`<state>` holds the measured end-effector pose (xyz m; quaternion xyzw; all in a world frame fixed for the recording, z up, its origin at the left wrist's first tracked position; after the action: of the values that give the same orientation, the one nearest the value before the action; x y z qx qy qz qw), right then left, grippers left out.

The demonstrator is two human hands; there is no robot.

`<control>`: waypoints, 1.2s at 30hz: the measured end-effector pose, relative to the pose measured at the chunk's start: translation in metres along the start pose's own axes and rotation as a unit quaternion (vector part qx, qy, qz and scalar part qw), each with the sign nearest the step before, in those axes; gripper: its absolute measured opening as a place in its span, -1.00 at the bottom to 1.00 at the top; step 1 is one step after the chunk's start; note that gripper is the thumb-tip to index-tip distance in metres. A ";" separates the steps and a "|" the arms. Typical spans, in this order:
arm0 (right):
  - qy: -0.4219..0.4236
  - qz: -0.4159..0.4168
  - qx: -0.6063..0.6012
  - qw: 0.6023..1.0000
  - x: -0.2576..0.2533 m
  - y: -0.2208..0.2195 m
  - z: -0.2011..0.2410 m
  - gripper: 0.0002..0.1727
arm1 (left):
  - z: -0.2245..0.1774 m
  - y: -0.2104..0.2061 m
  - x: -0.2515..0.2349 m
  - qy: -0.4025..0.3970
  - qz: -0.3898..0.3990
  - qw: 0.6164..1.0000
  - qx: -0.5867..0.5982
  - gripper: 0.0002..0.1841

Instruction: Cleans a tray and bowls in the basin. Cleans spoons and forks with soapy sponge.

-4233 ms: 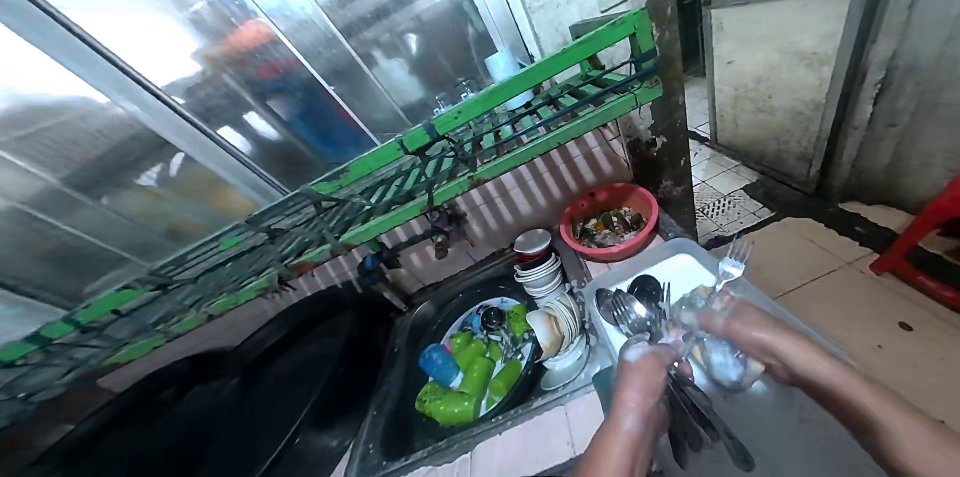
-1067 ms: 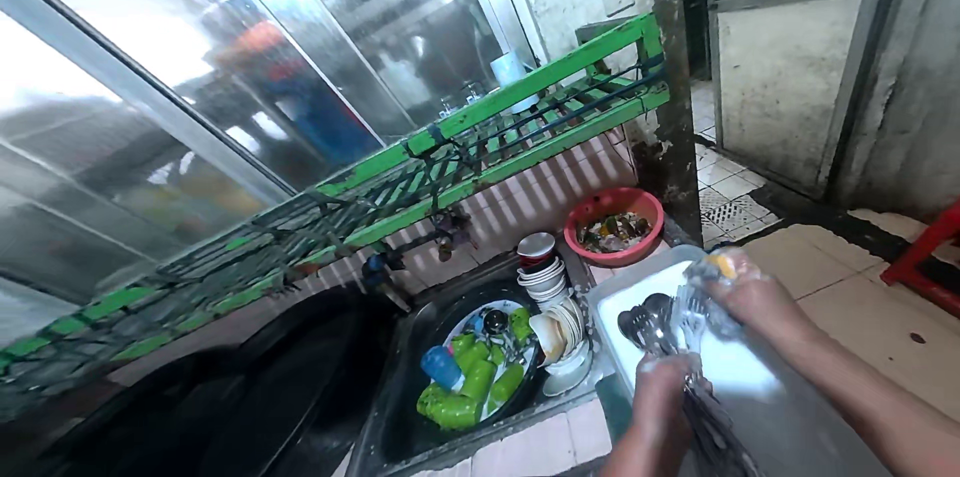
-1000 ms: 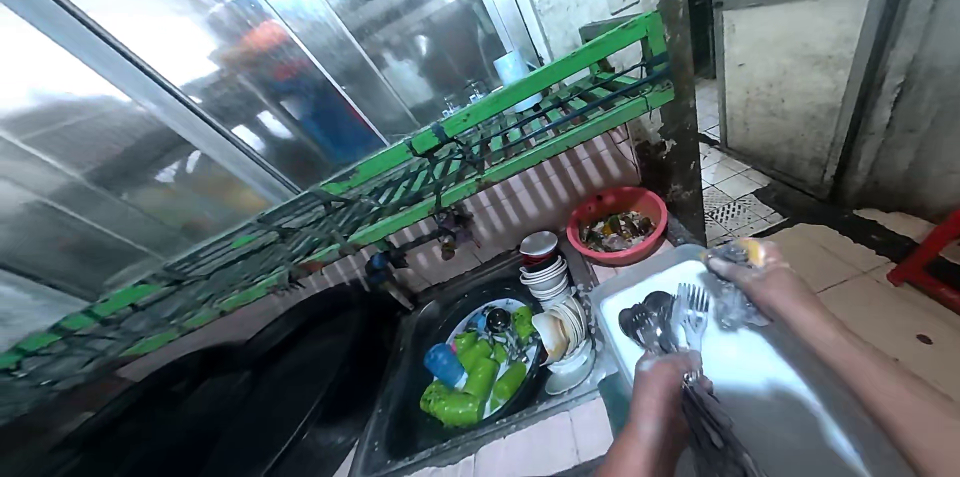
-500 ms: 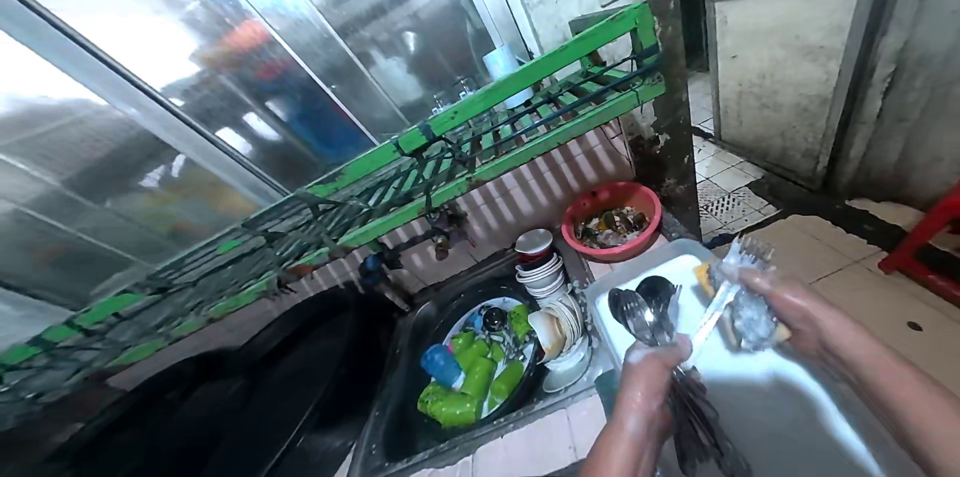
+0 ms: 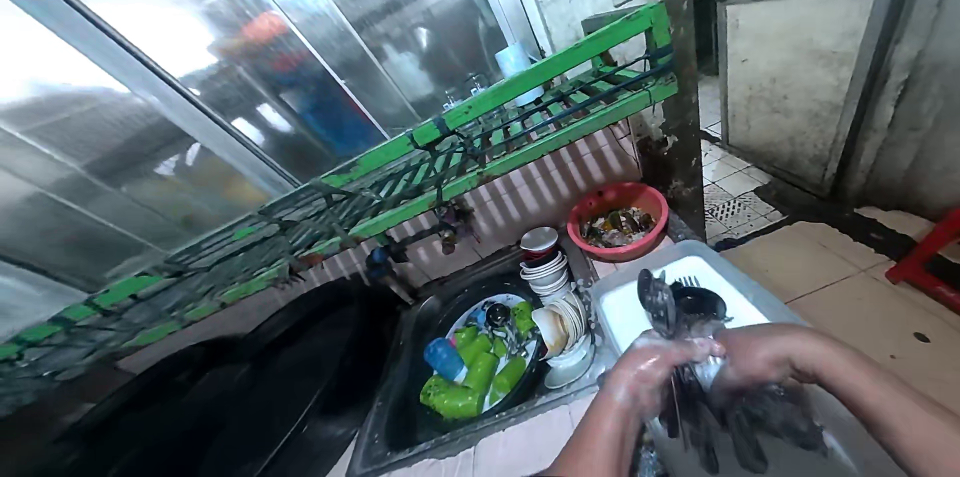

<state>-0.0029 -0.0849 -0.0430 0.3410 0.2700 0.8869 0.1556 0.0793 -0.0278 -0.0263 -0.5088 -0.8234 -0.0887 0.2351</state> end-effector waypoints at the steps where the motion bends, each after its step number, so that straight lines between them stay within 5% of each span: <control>1: -0.007 0.004 0.021 1.000 -0.001 -0.005 -0.001 -0.39 | -0.001 -0.002 -0.002 0.002 0.002 1.000 -0.013 -0.74; 5: 0.000 0.053 -0.021 0.998 0.009 -0.027 0.006 -0.57 | -0.014 -0.004 -0.014 0.008 -0.011 0.999 0.043 -0.90; 9: 0.020 0.065 -0.057 0.996 0.007 -0.038 -0.018 -0.33 | -0.024 0.020 -0.031 0.030 -0.057 0.984 0.166 -0.86; 10: 0.039 0.050 -0.060 0.996 0.008 -0.037 -0.024 -0.40 | -0.026 0.026 -0.031 0.033 -0.069 0.980 0.182 -0.86; 14: -0.025 -0.142 -0.086 0.986 0.023 0.017 -0.049 -0.36 | -0.021 0.029 -0.026 0.054 -0.056 0.978 0.196 -0.76; 17: 0.008 -0.307 -0.284 0.908 0.044 0.063 -0.033 -0.37 | -0.008 0.020 -0.020 0.052 -0.072 0.986 0.141 -0.74; 21: 0.059 -0.365 -0.332 0.868 0.044 0.076 -0.007 -0.41 | 0.000 0.004 -0.005 0.023 -0.110 0.993 0.042 -0.87; 26: 0.017 -0.456 -0.424 0.782 0.049 0.081 -0.020 -0.44 | -0.007 0.003 0.001 -0.018 -0.106 0.992 0.073 -0.90; 31: 0.029 -0.398 -0.259 0.880 0.032 0.062 -0.006 -0.26 | -0.006 0.006 0.001 -0.061 -0.147 0.986 0.039 -0.94; 36: 0.027 -0.531 -0.171 0.830 0.042 0.093 -0.003 -0.30 | 0.011 0.003 0.003 -0.025 -0.185 0.982 0.043 -0.86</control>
<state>-0.0441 -0.1412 0.0312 0.0892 0.2575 0.7084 0.6511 0.0771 -0.0202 -0.0350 -0.3394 -0.9119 -0.0820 0.2157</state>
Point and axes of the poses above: each hand's wrist, its own x-axis away from the middle knuckle, its own y-axis out of the back of the hand, z = x × y, the point moved 9 cm from there along -x, towards the middle knuckle, and after that the axes turned 15 degrees about -z, right-handed, at the moved point
